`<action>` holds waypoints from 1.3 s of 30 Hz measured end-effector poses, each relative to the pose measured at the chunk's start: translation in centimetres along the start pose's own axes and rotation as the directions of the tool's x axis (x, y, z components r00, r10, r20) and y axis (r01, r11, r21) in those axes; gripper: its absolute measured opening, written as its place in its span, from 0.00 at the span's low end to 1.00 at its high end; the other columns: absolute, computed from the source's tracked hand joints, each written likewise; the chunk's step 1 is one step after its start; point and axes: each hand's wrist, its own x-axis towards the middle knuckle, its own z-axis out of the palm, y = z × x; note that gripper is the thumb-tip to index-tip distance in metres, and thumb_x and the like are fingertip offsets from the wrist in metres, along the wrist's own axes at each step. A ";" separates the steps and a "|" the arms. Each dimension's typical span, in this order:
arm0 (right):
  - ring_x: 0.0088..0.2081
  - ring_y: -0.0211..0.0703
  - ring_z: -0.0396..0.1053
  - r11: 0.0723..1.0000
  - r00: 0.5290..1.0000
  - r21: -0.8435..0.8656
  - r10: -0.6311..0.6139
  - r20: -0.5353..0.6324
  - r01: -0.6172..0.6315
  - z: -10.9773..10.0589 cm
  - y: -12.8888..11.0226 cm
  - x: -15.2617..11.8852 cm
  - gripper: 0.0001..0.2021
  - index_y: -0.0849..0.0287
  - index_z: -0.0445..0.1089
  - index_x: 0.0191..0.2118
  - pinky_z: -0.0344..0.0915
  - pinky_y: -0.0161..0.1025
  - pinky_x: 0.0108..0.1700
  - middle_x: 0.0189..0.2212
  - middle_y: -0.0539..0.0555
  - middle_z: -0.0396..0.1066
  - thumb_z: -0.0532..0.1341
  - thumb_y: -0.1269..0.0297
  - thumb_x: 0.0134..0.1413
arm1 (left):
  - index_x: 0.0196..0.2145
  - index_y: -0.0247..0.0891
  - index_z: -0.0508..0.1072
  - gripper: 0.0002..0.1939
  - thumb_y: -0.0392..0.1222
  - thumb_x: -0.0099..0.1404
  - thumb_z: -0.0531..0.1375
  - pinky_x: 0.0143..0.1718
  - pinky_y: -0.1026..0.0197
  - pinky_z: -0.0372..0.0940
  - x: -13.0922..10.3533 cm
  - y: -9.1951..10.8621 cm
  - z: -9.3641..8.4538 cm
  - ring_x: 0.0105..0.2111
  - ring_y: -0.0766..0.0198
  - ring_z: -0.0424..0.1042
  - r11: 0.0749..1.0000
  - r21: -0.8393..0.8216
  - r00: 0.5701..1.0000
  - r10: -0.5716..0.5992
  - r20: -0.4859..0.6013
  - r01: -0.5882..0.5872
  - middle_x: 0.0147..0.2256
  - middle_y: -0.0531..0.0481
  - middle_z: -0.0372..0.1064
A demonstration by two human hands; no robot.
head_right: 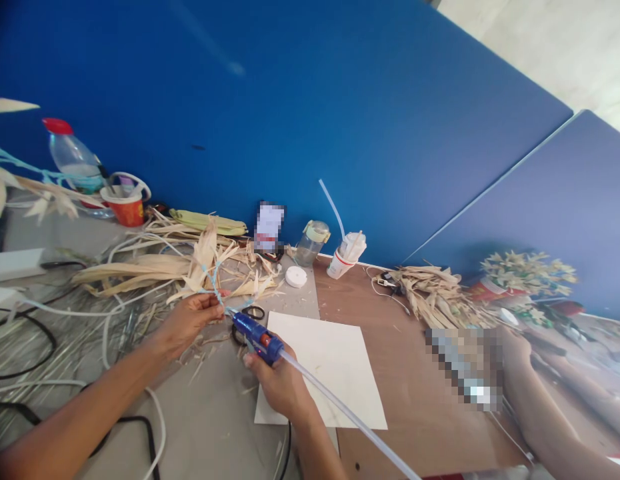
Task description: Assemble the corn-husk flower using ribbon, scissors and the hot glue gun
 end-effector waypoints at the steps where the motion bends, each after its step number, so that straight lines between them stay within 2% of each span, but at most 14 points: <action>1: 0.28 0.39 0.61 1.000 1.000 0.004 0.008 0.004 -0.009 0.1 -0.1 0.0 0.09 0.61 0.69 0.34 0.61 0.36 0.32 0.25 0.50 0.66 0.59 0.59 0.50 | 0.31 0.34 0.74 0.20 0.44 0.38 0.69 0.31 0.60 0.61 0.0 -0.1 0.0 0.24 0.65 0.65 1.000 0.003 1.000 0.004 0.001 -0.004 0.22 0.53 0.67; 11: 0.29 0.41 0.62 0.995 0.995 -0.021 0.102 0.013 -0.101 0.1 -0.2 0.0 0.09 0.60 0.69 0.35 0.61 0.37 0.34 0.26 0.49 0.66 0.59 0.61 0.50 | 0.33 0.34 0.75 0.18 0.42 0.42 0.68 0.31 0.61 0.61 0.1 -0.5 -0.2 0.25 0.66 0.65 0.999 0.002 0.999 0.045 0.002 -0.045 0.23 0.54 0.67; 18: 0.29 0.40 0.62 0.999 0.999 -0.016 0.047 0.011 -0.047 0.2 -0.1 0.2 0.09 0.60 0.67 0.32 0.60 0.36 0.34 0.25 0.49 0.65 0.59 0.59 0.50 | 0.33 0.34 0.74 0.18 0.42 0.42 0.68 0.30 0.62 0.61 0.1 -0.4 -0.2 0.23 0.67 0.65 1.000 0.010 1.000 0.023 0.013 -0.024 0.22 0.55 0.67; 27: 0.34 0.44 0.66 0.996 0.997 -0.067 0.067 0.023 -0.066 0.3 0.0 0.1 0.11 0.60 0.69 0.38 0.62 0.38 0.39 0.31 0.52 0.70 0.59 0.60 0.50 | 0.35 0.33 0.75 0.21 0.42 0.41 0.68 0.31 0.62 0.62 0.1 -0.4 -0.2 0.24 0.67 0.66 1.000 -0.016 1.000 0.012 -0.004 -0.012 0.23 0.54 0.68; 39: 0.34 0.44 0.66 0.997 0.998 -0.046 0.057 0.015 -0.056 0.5 0.1 0.2 0.14 0.59 0.69 0.41 0.63 0.39 0.39 0.32 0.52 0.71 0.59 0.59 0.50 | 0.36 0.32 0.75 0.22 0.43 0.41 0.68 0.31 0.61 0.62 0.1 -0.4 -0.1 0.24 0.65 0.66 1.000 0.018 1.000 0.021 0.003 -0.021 0.23 0.53 0.68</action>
